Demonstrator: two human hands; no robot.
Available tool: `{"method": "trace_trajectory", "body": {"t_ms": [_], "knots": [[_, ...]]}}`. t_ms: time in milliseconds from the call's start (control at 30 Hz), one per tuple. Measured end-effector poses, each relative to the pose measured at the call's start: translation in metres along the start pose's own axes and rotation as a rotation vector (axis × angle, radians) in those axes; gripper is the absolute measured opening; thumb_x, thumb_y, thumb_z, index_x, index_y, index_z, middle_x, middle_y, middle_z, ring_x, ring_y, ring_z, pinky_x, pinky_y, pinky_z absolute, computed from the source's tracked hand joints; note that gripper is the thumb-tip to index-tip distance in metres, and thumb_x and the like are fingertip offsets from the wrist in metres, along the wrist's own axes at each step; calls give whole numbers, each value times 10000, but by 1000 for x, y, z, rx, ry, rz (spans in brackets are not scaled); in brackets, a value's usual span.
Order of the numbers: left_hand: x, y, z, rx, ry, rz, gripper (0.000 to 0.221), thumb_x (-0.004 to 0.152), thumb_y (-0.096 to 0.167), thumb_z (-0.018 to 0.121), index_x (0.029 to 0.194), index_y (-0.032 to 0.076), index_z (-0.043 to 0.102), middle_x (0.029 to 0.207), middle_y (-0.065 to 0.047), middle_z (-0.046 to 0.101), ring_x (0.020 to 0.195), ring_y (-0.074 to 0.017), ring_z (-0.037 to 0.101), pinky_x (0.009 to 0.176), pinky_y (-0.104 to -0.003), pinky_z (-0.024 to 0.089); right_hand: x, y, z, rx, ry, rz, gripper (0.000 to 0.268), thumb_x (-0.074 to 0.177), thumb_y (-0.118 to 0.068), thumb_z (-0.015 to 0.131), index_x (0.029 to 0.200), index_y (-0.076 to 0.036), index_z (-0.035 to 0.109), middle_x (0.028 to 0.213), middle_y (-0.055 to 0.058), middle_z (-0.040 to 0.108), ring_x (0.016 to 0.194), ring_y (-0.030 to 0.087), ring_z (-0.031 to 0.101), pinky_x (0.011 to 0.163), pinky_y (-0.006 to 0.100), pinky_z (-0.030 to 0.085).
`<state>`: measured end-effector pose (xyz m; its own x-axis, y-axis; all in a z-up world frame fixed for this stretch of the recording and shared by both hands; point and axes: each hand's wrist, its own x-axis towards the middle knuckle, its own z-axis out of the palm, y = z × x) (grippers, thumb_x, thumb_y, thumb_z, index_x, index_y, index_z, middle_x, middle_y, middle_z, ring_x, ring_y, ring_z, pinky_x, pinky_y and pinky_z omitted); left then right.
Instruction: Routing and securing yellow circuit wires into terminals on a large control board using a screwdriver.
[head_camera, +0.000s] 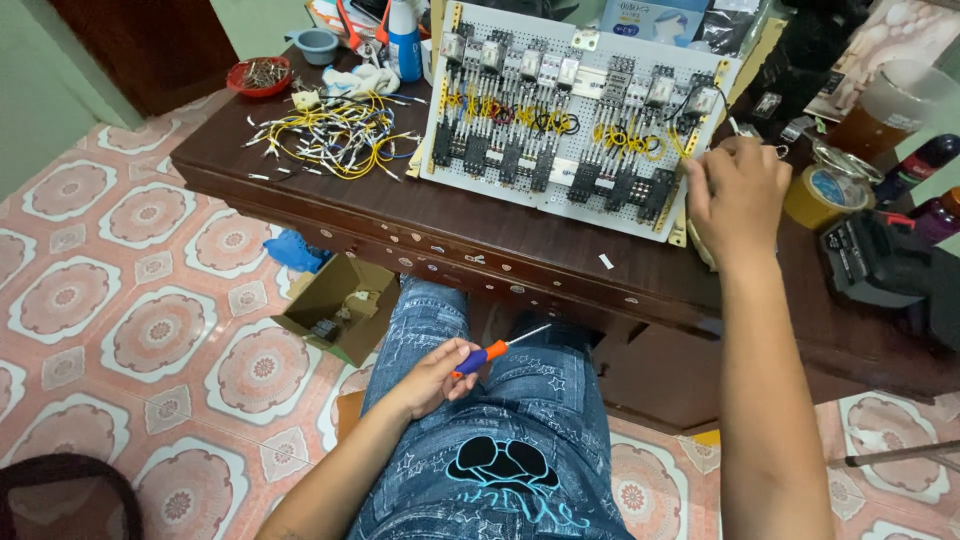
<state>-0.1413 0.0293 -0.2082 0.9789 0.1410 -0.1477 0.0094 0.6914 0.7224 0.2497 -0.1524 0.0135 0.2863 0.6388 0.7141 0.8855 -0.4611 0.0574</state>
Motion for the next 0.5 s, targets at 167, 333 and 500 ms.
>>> {"method": "trace_trajectory", "body": {"t_ms": [167, 333, 500], "knots": [[-1, 1, 0, 25, 7, -3, 213, 1086, 247, 497, 1184, 59, 523, 749, -109, 644, 475, -114, 527, 462, -198, 428, 10, -4, -31, 40, -103, 47, 315, 1202, -310, 576, 1031, -97, 734, 988, 58, 738, 978, 332, 597, 920, 474, 351], [-1, -1, 0, 80, 8, -6, 236, 1085, 247, 497, 1207, 49, 537, 767, -109, 654, 480, -113, 524, 479, -204, 434, 38, 3, -47, -13, -95, 33, 219, 1237, -286, 656, 1125, -160, 795, 942, 1, 733, 932, 268, 606, 991, 448, 361], [1, -3, -3, 83, -16, 4, 251, 1082, 260, 500, 1222, 55, 536, 789, -109, 655, 502, -108, 546, 485, -185, 456, 83, 44, -12, 104, 91, -159, 158, 1226, -250, 761, 1142, -155, 854, 1031, 35, 746, 1029, 337, 536, 839, 461, 323]]}}
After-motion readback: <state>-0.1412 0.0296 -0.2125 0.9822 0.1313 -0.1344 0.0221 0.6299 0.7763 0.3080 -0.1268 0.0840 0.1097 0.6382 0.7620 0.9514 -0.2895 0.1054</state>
